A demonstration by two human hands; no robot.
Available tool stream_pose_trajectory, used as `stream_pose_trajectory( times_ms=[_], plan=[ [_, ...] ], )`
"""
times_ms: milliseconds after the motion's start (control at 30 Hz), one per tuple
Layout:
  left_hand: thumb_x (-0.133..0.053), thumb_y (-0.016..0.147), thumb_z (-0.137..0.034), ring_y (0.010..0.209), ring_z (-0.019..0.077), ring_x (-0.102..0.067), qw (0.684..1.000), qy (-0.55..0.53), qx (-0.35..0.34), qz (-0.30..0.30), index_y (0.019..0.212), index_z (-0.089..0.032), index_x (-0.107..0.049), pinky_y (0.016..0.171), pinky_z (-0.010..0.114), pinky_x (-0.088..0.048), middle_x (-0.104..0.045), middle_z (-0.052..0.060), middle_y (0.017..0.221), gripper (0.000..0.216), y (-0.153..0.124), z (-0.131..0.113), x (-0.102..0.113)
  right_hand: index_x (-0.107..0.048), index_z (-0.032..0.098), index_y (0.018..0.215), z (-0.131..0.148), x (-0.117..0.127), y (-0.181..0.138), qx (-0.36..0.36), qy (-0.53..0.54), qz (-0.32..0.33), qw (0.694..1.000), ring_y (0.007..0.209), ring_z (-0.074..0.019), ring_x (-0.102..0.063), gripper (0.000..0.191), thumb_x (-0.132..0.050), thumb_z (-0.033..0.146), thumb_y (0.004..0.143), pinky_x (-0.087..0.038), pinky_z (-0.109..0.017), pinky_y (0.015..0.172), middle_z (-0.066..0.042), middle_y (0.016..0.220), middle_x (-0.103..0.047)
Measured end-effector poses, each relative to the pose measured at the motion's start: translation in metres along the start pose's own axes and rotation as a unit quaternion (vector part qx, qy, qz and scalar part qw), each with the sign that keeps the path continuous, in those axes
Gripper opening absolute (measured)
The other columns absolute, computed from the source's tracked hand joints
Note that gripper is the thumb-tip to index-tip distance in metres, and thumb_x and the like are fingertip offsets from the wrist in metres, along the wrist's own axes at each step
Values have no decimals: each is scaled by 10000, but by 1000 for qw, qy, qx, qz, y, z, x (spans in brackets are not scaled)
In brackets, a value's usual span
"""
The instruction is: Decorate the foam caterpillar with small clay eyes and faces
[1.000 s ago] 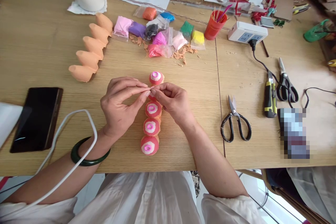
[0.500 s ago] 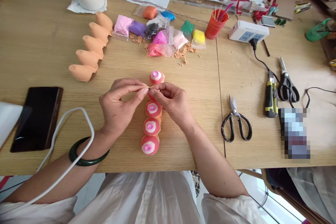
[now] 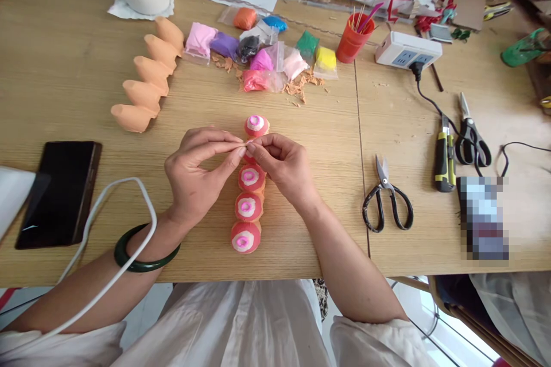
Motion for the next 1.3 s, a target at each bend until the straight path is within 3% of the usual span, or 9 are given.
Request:
stream_pose_trajectory(
  times_ms=[167,333,567,667,900,1100,1300],
  plan=[
    [-721,992,-248,997,189,-740,999,31,-8,-10,992,-268,-815,955,383,-585,-812,6,1022,96,2,0,1,-661,194,786,0,3,3,-7,-13,-17,1000,490,-52,-331,461,-904,580,718,-226,-231,426,70,568,-503],
    [-683,1016,-256,1035,186,-739,999,46,-1,-15,1017,-260,-805,998,370,-573,-811,7,1044,122,2,5,2,-666,193,788,-8,17,13,15,-58,-73,996,497,-59,-331,391,-867,528,764,-233,-239,448,75,553,-479],
    [-577,1072,-371,1369,216,-644,999,21,9,46,1388,-232,-683,1218,409,-492,-710,75,1434,362,6,35,-11,-682,191,794,-22,26,33,155,-147,-124,969,559,-82,-394,197,-772,359,842,-301,-259,527,48,626,-556],
    [-567,1070,-426,1446,229,-595,997,-38,25,66,1460,-205,-633,1259,416,-457,-649,111,1522,453,12,51,-21,-691,193,798,-26,26,41,180,-164,-133,961,604,-95,-456,186,-752,355,865,-357,-263,575,33,673,-605],
    [-633,1026,-425,1441,244,-608,986,-122,57,102,1380,-210,-710,1254,419,-470,-675,105,1493,422,16,55,-33,-730,197,816,-30,25,43,215,-193,-144,947,628,-112,-454,212,-748,394,893,-381,-270,615,40,645,-579],
    [-659,996,-373,1374,243,-659,978,-162,97,91,1331,-196,-737,1208,403,-515,-719,103,1429,388,16,53,-34,-727,199,796,-29,23,40,225,-227,-139,937,664,-124,-528,200,-713,369,901,-432,-279,658,15,711,-668],
    [-690,972,-355,1308,242,-698,973,-175,115,95,1299,-178,-751,1171,372,-538,-745,108,1378,377,16,53,-34,-717,201,785,-29,20,38,264,-251,-139,921,653,-124,-524,179,-687,318,917,-430,-285,665,19,700,-663]
  ],
)
Point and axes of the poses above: each hand's wrist, its own y-axis towards the middle knuckle, its own x-axis out of the back of the hand, z = x × y, the point moved 2 cm from there along y, towards the middle knuckle
